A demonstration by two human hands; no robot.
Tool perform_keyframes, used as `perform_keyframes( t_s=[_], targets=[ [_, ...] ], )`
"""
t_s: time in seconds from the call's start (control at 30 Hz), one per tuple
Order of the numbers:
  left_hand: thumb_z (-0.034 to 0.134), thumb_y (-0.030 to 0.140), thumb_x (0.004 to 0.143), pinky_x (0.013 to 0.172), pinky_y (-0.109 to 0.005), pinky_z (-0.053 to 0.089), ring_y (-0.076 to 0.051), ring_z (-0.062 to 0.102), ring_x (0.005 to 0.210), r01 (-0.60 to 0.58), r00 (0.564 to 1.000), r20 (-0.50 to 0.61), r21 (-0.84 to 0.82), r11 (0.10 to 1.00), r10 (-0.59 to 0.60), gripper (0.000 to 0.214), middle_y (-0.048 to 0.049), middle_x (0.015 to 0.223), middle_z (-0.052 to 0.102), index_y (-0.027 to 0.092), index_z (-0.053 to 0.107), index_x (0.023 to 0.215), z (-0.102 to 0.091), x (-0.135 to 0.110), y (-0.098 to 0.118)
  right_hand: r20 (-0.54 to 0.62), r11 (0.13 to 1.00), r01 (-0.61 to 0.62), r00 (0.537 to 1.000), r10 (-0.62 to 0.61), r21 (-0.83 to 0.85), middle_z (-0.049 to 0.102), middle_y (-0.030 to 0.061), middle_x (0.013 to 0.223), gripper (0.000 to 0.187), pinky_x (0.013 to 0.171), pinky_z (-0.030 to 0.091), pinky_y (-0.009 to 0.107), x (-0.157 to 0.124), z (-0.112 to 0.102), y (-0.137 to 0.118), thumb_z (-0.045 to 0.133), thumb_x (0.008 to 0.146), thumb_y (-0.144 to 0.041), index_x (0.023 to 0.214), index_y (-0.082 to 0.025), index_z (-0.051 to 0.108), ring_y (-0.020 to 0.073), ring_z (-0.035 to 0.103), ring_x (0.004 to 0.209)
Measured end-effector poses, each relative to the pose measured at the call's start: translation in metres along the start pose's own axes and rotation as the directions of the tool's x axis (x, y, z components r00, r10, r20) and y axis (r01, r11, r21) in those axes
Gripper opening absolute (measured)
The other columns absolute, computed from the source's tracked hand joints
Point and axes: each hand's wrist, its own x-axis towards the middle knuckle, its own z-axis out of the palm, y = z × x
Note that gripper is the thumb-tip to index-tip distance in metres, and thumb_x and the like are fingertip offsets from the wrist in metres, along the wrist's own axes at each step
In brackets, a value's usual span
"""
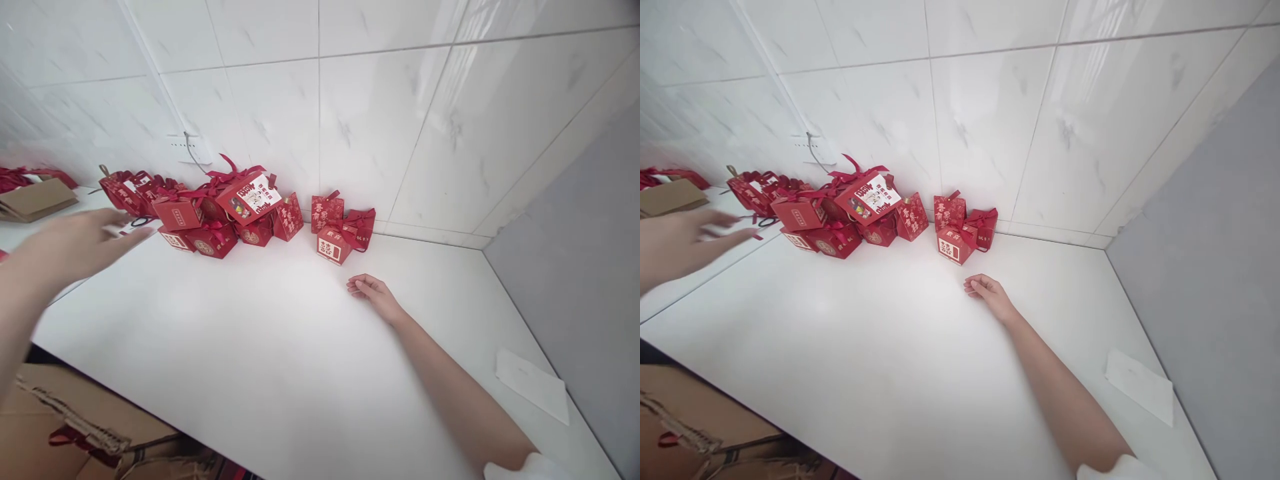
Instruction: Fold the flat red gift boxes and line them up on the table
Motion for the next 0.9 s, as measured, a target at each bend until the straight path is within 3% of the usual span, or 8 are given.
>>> perform_keyframes(
  t_s=[0.1,0.17,0.33,0.47,0.6,0.7,0.8,0.9],
  targets=[
    [0.034,0.089,0.074,0.113,-0.043,0.029,-0.031,0.037,0.135,-0.333,0.939,-0.073,0.048,0.942,0.336,0.108,-0.0131,0.155,0.033,0.009,0.032,0.147,0.024,0.053,0.032,0.000,1.000,0.001,1.000,-0.001,0.007,0.070,0.0051,0.103,0.033,0.091,0.049,0.037,0.001,0.002,-0.001,0.070,0.081,-0.053,0.096,-0.024,0.071,0.0200,0.065,0.095],
    [0.029,0.093,0.069,0.117,-0.043,0.020,-0.031,0.026,0.141,-0.464,0.884,-0.065,-0.006,0.886,0.463,0.122,-0.0173,0.161,0.017,0.003,0.020,0.150,0.034,0.090,0.060,-0.009,1.000,-0.001,1.000,0.001,0.009,0.071,0.0050,0.101,0.034,0.089,0.050,0.037,0.002,0.003,-0.003,0.072,0.078,-0.055,0.094,-0.025,0.072,0.0205,0.066,0.093],
    [0.024,0.081,0.086,0.114,-0.033,0.024,-0.021,0.034,0.135,-0.407,0.913,-0.081,-0.257,0.877,0.400,0.104,-0.0162,0.159,0.025,-0.001,0.017,0.150,0.043,0.151,0.113,-0.018,1.000,0.007,1.000,-0.007,-0.001,0.071,0.0055,0.099,0.036,0.090,0.050,0.040,0.005,0.007,-0.007,0.072,0.076,-0.057,0.092,-0.025,0.072,0.0218,0.066,0.091],
    [0.043,0.058,0.092,0.099,-0.026,0.035,-0.020,0.049,0.120,-0.422,0.906,-0.092,-0.281,0.862,0.413,0.069,-0.0079,0.144,0.050,0.012,0.040,0.143,0.056,0.170,0.134,-0.014,1.000,0.003,1.000,-0.003,-0.002,0.071,0.0057,0.099,0.037,0.089,0.050,0.041,0.006,0.007,-0.008,0.073,0.075,-0.058,0.092,-0.025,0.072,0.0224,0.066,0.091],
    [0.051,0.052,0.087,0.083,-0.024,0.037,-0.017,0.055,0.093,-0.462,0.885,-0.186,-0.237,0.854,0.427,0.050,-0.0035,0.113,0.066,0.014,0.059,0.118,0.057,0.161,0.137,-0.001,1.000,-0.002,1.000,0.002,0.004,0.071,0.0059,0.101,0.038,0.089,0.050,0.040,0.007,0.006,-0.009,0.071,0.076,-0.058,0.094,-0.024,0.072,0.0217,0.066,0.092],
    [0.048,0.057,0.089,0.077,-0.025,0.036,-0.012,0.049,0.081,-0.495,0.865,-0.293,-0.360,0.790,0.408,0.048,0.0010,0.095,0.064,0.013,0.059,0.105,0.042,0.139,0.140,0.005,1.000,-0.006,1.000,0.006,0.007,0.070,0.0061,0.101,0.038,0.090,0.050,0.039,0.007,0.007,-0.007,0.071,0.077,-0.056,0.095,-0.023,0.071,0.0211,0.065,0.092],
    [0.046,0.066,0.090,0.077,-0.025,0.035,-0.009,0.048,0.085,-0.534,0.837,-0.485,-0.614,0.582,0.256,0.055,0.0062,0.086,0.059,0.014,0.054,0.107,0.021,0.105,0.158,0.014,1.000,-0.003,1.000,0.003,-0.009,0.069,0.0078,0.104,0.041,0.090,0.049,0.041,0.005,0.010,-0.009,0.069,0.079,-0.057,0.099,-0.021,0.068,0.0220,0.065,0.094],
    [0.057,0.063,0.087,0.072,-0.028,0.031,-0.009,0.052,0.088,-0.599,0.783,-0.617,-0.716,0.358,0.076,0.049,0.0069,0.079,0.054,0.015,0.054,0.098,0.005,0.056,0.191,0.039,0.994,0.084,0.996,-0.082,-0.074,0.059,0.0105,0.129,0.046,0.095,0.048,0.044,-0.002,0.017,-0.030,0.063,0.084,-0.057,0.116,-0.024,0.060,0.0247,0.061,0.110]
  ],
)
